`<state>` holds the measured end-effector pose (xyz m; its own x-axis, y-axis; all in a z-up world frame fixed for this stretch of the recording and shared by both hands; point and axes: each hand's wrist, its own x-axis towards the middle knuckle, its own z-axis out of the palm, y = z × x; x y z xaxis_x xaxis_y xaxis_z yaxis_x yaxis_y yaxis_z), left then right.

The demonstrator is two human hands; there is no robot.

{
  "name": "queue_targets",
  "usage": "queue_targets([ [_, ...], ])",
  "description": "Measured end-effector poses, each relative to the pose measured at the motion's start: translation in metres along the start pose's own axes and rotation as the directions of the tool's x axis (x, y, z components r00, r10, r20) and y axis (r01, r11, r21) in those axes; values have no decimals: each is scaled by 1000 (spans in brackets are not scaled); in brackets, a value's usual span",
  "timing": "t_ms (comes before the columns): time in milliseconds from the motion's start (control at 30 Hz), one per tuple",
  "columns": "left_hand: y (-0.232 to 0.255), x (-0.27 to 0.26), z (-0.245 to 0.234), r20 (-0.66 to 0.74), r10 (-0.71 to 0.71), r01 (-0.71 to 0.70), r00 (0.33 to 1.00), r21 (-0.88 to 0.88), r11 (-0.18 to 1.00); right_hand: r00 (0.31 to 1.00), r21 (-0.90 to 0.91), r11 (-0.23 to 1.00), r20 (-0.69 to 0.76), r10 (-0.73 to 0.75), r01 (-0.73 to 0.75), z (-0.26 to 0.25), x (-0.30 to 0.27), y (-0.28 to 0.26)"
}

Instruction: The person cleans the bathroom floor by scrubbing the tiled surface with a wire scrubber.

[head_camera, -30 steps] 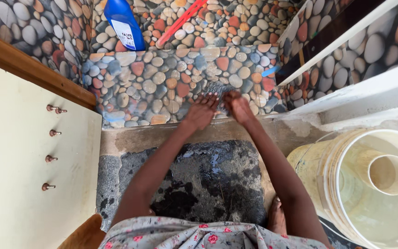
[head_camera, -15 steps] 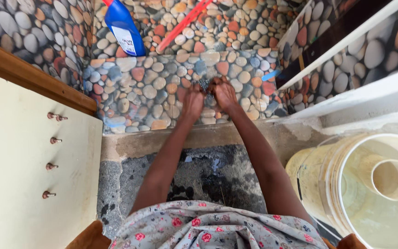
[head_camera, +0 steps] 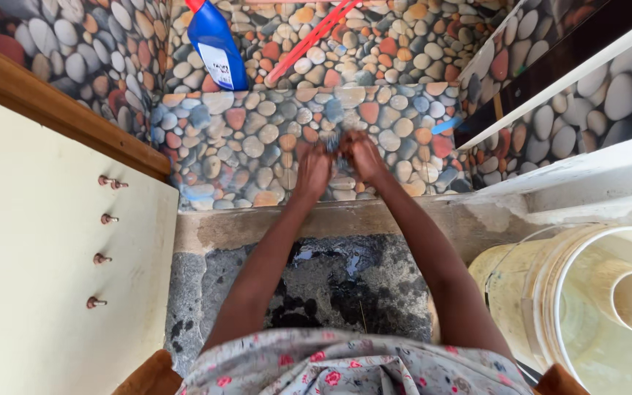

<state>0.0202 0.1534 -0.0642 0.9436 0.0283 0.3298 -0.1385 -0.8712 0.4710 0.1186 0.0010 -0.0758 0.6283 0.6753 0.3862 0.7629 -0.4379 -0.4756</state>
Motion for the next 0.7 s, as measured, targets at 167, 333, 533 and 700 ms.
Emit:
queue_targets([
  [167, -8, 7, 5, 83, -126, 130, 989, -44, 991, 911, 210, 888, 154, 384, -410, -16, 3, -18],
  [333, 22, -60, -2, 119, 21, -10, 993, -93, 996, 992, 51, 998, 126, 20, -27, -36, -69, -45],
  [533, 13, -36, 9, 21, 12, -12, 1000, -16, 1000, 915, 217, 897, 220, 339, -384, -21, -29, -29],
  [700, 1, 23, 10, -23, -148, 149, 989, 22, 989, 992, -36, 995, 80, 98, -96, -7, 23, -4],
])
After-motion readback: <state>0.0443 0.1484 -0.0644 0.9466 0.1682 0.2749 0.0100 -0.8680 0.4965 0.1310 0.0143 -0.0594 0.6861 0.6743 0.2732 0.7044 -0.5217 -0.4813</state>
